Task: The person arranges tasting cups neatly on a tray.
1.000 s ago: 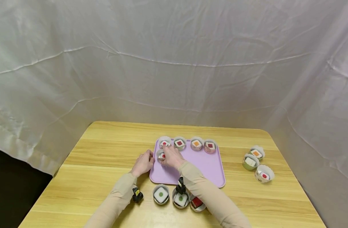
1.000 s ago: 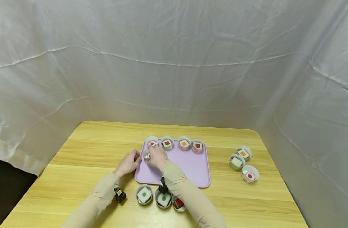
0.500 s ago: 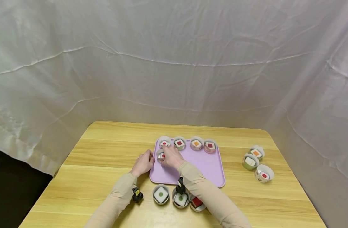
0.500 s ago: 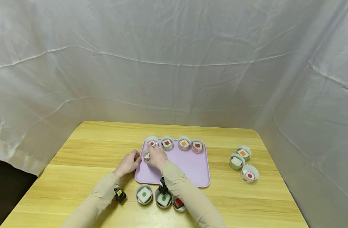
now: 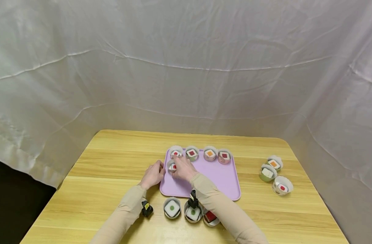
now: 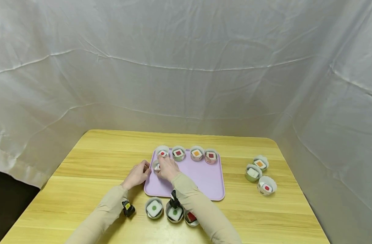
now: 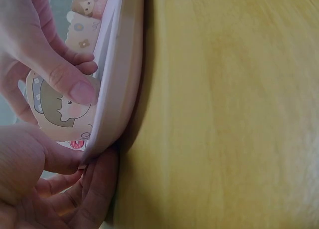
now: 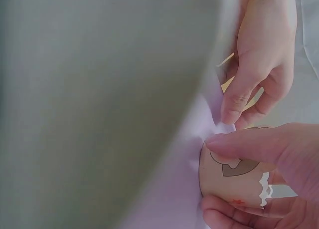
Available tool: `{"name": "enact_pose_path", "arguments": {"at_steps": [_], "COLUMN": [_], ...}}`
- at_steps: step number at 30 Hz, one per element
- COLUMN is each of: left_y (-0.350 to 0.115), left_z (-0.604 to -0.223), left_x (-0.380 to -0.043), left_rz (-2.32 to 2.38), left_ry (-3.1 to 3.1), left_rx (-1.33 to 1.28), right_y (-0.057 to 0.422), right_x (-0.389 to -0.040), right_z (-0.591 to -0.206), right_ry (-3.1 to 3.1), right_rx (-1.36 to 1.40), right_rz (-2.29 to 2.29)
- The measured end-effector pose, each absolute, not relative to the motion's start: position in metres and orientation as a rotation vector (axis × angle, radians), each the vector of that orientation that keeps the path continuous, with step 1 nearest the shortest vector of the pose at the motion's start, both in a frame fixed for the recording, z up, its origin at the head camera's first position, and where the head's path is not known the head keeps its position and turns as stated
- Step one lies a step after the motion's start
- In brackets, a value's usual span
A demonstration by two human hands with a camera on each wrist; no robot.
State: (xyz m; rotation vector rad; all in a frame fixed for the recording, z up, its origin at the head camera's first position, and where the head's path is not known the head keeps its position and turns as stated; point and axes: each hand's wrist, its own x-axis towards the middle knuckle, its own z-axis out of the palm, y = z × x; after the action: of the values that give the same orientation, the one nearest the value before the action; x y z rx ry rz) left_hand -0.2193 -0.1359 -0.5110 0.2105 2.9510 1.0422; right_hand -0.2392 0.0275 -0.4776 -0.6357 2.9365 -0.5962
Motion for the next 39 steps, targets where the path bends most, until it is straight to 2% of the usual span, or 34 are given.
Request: {"name": "enact_pose_path", "arguments": {"at_steps": [39], "left_y": [-0.136], "left_z": [-0.513], "left_x": [-0.22], "left_rz": [1.046], "left_ry": [2.928], "left_rx": [0.179], "right_y": [0.04], "right_x": [-0.23], "right_z": [-0.473], "right_ry": [2.877], "right_rx": [-0.632], "right_rz": [-0.787]}}
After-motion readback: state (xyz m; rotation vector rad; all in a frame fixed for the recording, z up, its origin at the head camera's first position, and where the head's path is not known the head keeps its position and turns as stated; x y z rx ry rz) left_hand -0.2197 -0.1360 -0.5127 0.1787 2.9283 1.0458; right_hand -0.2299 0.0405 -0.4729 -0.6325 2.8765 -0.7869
